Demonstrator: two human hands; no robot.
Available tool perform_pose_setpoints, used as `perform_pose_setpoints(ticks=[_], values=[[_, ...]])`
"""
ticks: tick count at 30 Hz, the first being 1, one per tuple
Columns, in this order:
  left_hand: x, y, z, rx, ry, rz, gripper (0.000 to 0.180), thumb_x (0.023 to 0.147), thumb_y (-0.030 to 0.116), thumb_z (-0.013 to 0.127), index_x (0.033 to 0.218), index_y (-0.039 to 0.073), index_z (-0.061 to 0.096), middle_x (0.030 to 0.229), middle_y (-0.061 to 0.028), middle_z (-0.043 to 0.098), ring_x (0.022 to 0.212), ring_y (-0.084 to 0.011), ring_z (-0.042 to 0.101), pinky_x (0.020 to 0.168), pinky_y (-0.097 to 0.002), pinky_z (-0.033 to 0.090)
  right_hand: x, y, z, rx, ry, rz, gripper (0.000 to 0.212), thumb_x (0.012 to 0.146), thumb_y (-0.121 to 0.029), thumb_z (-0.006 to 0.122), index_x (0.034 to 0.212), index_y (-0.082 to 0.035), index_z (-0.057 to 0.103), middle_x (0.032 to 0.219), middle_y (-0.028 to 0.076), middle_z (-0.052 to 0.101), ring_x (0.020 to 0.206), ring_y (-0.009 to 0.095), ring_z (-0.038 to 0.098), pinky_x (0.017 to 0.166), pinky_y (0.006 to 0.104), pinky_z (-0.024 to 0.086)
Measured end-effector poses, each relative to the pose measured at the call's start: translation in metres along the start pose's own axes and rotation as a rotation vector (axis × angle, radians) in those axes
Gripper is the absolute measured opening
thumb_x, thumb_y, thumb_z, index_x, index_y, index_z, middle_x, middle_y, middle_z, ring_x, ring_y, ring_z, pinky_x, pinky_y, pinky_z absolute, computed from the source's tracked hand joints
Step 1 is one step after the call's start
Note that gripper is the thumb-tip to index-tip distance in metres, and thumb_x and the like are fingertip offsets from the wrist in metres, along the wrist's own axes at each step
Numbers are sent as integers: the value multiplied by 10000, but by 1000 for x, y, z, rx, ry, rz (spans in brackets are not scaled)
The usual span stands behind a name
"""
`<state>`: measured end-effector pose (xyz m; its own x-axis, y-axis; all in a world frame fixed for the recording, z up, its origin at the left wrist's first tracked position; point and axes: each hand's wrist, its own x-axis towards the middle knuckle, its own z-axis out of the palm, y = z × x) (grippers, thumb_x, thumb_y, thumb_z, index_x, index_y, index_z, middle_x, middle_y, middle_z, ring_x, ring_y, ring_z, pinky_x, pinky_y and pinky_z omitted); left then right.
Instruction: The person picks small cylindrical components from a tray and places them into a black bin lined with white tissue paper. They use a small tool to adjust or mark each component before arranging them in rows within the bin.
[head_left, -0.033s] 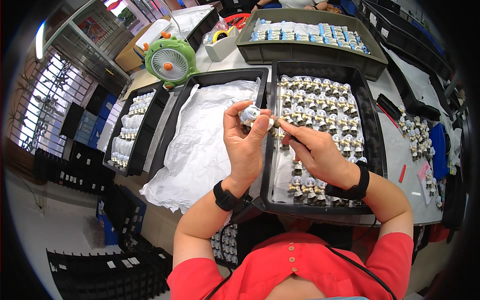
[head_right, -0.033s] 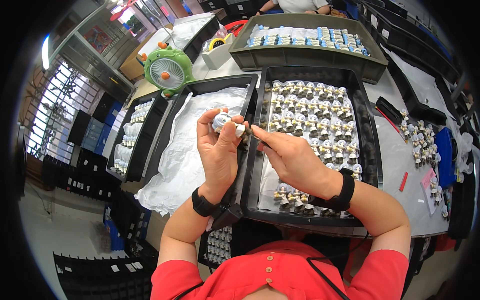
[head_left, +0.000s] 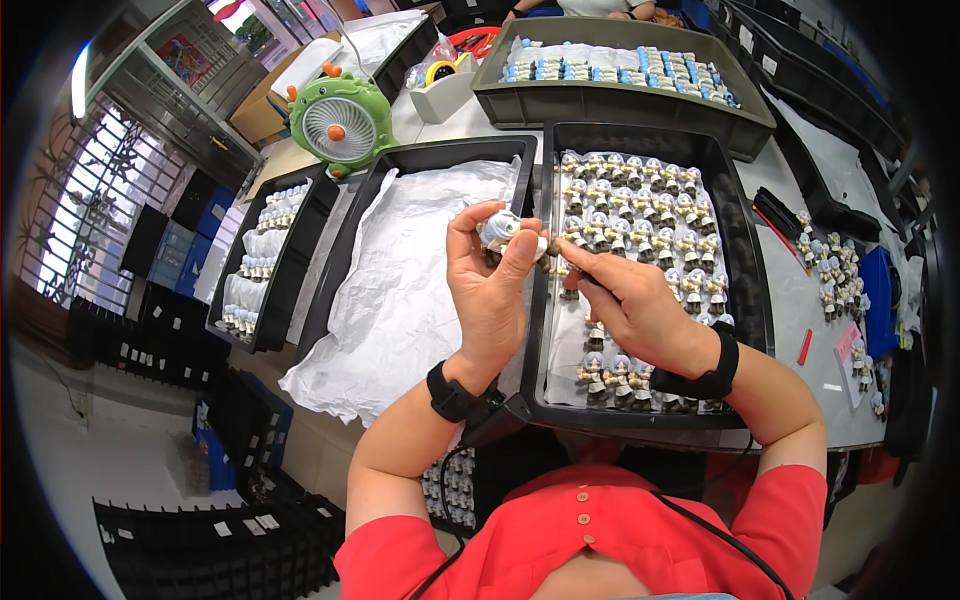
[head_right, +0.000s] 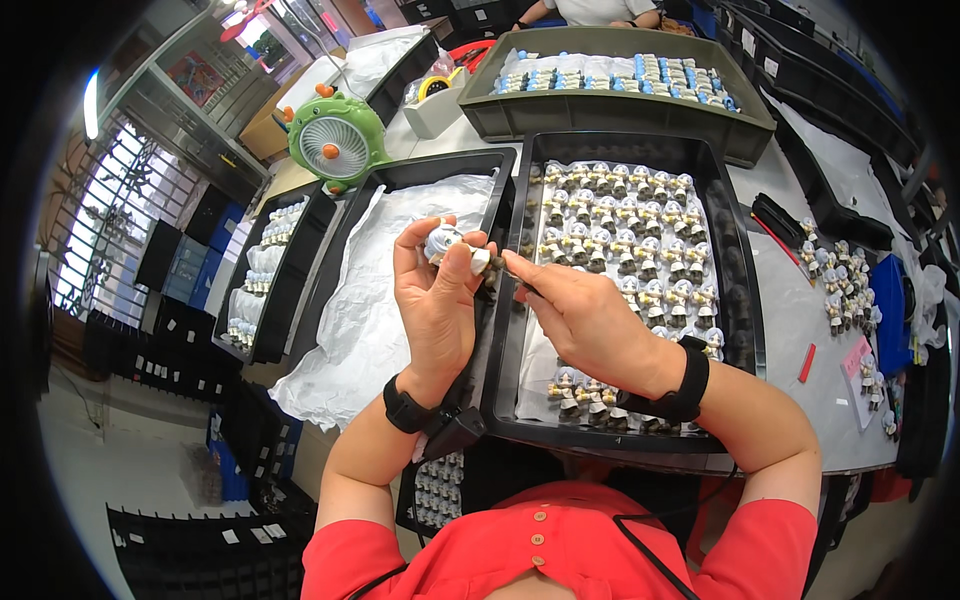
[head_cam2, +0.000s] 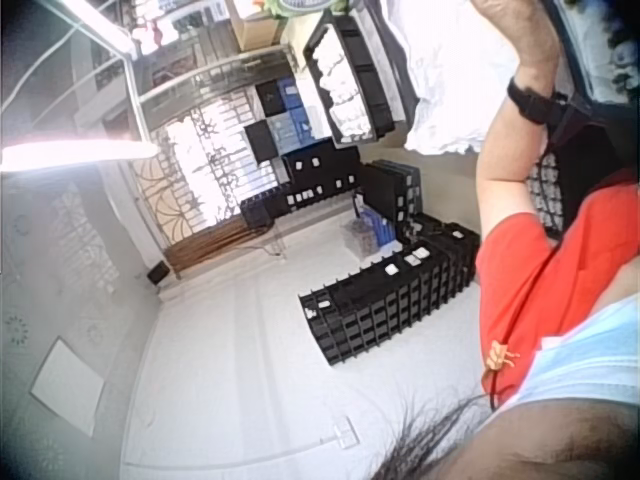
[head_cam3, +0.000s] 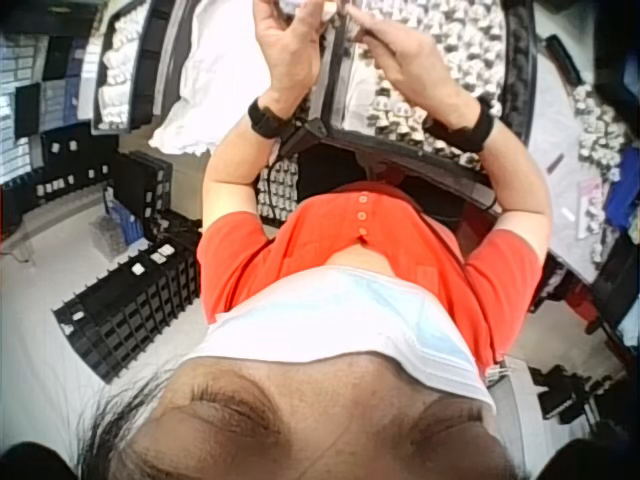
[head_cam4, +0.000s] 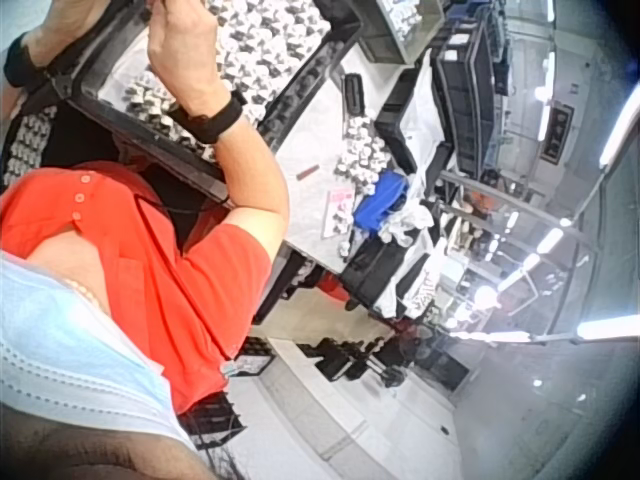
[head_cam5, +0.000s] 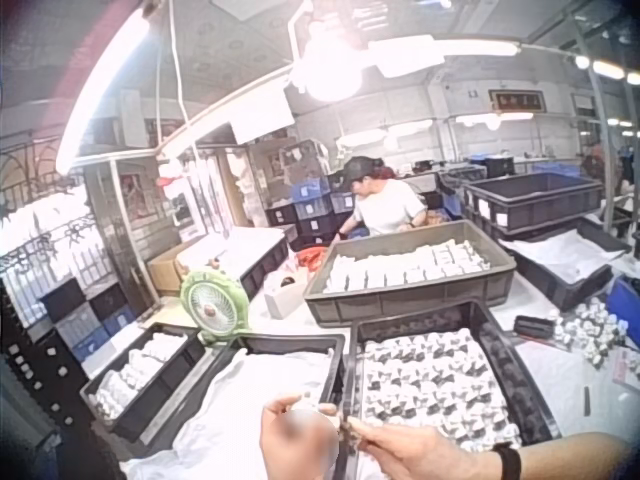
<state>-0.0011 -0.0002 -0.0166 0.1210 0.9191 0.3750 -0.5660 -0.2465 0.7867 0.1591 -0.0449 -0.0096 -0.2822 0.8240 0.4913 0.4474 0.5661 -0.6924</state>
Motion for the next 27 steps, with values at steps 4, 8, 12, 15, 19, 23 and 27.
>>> perform_pose_setpoints(ticks=[4, 8, 12, 15, 19, 23, 27], values=[[0, 0, 0, -7, -5, 0, 376, 853, 78, 628, 1161, 95, 415, 1179, -59, 444, 1004, -179, 569, 844, -324, 501, 0, 0, 0, 52, 2, 26, 402, 831, 21, 531, 1230, 11, 490, 909, 186, 631, 808, 302, 642, 706, 353, 510], [0, -1, -1, -3, -4, -3, 377, 852, 77, 628, 1161, 96, 414, 1176, -58, 446, 1000, -179, 570, 839, -322, 502, 0, -1, 0, 47, 2, 37, 399, 830, 24, 528, 1227, 10, 494, 903, 182, 634, 802, 295, 646, 701, 347, 512], [0, -2, -2, 3, -8, 3, 371, 855, 73, 624, 1161, 97, 416, 1173, -57, 447, 998, -177, 570, 831, -320, 504, 0, 0, 0, 37, 2, 32, 398, 829, 25, 527, 1225, 7, 499, 892, 176, 637, 792, 288, 647, 696, 343, 512], [0, -2, -1, 0, -9, 3, 367, 857, 70, 620, 1162, 98, 418, 1171, -54, 448, 997, -176, 570, 825, -317, 505, 0, 1, 0, 58, 6, 41, 396, 827, 27, 526, 1222, 8, 505, 881, 173, 639, 784, 282, 649, 694, 339, 512], [1, -1, -1, 9, -8, 2, 364, 859, 69, 617, 1163, 100, 419, 1169, -51, 448, 992, -173, 574, 816, -311, 504, 0, -1, -1, 100, -3, 81, 397, 823, 30, 526, 1220, 10, 507, 871, 171, 643, 768, 274, 652, 689, 334, 512], [0, 0, -2, 23, -3, 5, 364, 860, 74, 618, 1164, 103, 418, 1174, -51, 445, 987, -173, 579, 811, -305, 503, 0, -1, 0, 77, 16, 44, 399, 825, 26, 528, 1223, 0, 511, 869, 165, 647, 741, 265, 650, 672, 323, 509], [1, -1, -1, 22, -13, 8, 367, 859, 79, 620, 1164, 107, 417, 1180, -51, 441, 988, -174, 581, 812, -307, 502, 0, -1, -1, 119, -9, 119, 386, 826, 22, 530, 1212, 5, 518, 852, 162, 651, 726, 265, 654, 655, 317, 507]])
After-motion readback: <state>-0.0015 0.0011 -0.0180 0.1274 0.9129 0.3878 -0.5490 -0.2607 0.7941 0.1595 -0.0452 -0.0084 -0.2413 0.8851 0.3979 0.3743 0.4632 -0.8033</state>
